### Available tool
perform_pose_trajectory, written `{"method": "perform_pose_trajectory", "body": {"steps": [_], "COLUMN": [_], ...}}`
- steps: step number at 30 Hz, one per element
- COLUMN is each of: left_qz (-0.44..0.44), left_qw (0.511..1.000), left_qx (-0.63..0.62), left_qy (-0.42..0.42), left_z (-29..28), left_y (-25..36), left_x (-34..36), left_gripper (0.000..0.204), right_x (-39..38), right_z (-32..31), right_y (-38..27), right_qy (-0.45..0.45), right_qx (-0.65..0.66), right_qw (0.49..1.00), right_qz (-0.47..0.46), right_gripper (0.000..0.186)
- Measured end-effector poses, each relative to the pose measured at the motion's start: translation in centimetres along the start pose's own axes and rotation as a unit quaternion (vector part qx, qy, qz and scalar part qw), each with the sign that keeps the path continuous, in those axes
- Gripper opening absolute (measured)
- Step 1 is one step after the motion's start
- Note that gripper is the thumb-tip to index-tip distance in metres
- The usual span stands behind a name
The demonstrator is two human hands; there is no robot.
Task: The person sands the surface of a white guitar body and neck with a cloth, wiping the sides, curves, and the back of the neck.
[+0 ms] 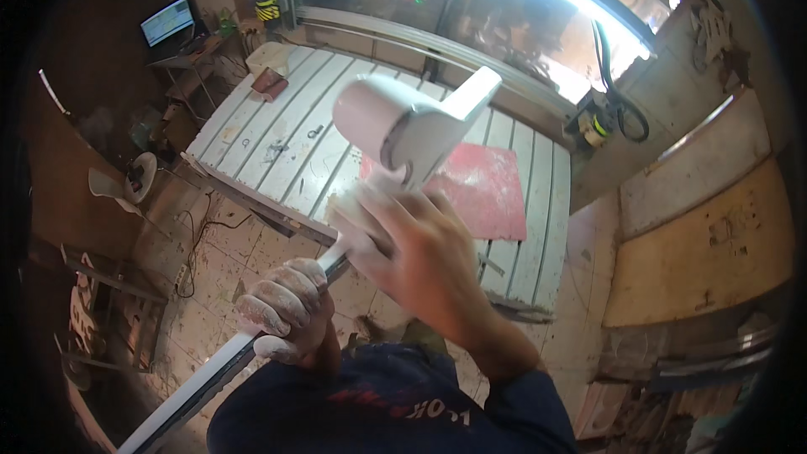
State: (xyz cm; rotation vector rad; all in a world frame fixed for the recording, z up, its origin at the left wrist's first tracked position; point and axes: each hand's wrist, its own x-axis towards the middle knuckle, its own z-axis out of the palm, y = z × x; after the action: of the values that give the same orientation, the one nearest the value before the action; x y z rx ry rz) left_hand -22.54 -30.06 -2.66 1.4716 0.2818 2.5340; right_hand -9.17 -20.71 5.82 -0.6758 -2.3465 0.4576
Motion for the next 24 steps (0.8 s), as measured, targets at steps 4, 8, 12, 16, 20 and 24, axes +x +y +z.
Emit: {"method": "perform_pose_trajectory", "body": {"steps": [4, 8, 12, 16, 20, 24], "left_qz": [-0.011, 0.007, 0.000, -0.010, 0.008, -0.011], "left_qw": [0.994, 0.996, 0.997, 1.000, 0.999, 0.999], "left_qx": [0.011, -0.039, 0.012, -0.012, 0.018, -0.012], "left_qy": [0.107, 0.080, 0.070, 0.016, 0.046, 0.034], "left_z": [0.8, 0.0, -0.2, -1.3, -1.1, -1.1], "left_y": [0.5, -0.3, 0.1, 0.0, 0.0, 0.4], "left_x": [0.2, -0.2, 0.5, 0.8, 1.0, 1.2], "left_gripper": [0.037, 0.037, 0.036, 0.032, 0.036, 0.031], "right_x": [1.6, 0.2, 2.5, 1.2, 3.5, 2.0], "right_z": [0.4, 0.1, 0.6, 0.7, 1.0, 0.6], "right_y": [-0.5, -0.3, -1.5, -0.7, -1.9, -1.7], "right_qy": [-0.012, -0.005, -0.026, -0.013, -0.043, -0.023], "right_qx": [-0.039, -0.044, -0.083, -0.044, -0.076, -0.009], "right_qw": [0.998, 0.999, 0.996, 0.999, 0.996, 0.999], "right_qz": [-0.037, 0.002, -0.018, -0.005, 0.015, 0.047], "right_gripper": [0.044, 0.044, 0.045, 0.044, 0.039, 0.040]}}
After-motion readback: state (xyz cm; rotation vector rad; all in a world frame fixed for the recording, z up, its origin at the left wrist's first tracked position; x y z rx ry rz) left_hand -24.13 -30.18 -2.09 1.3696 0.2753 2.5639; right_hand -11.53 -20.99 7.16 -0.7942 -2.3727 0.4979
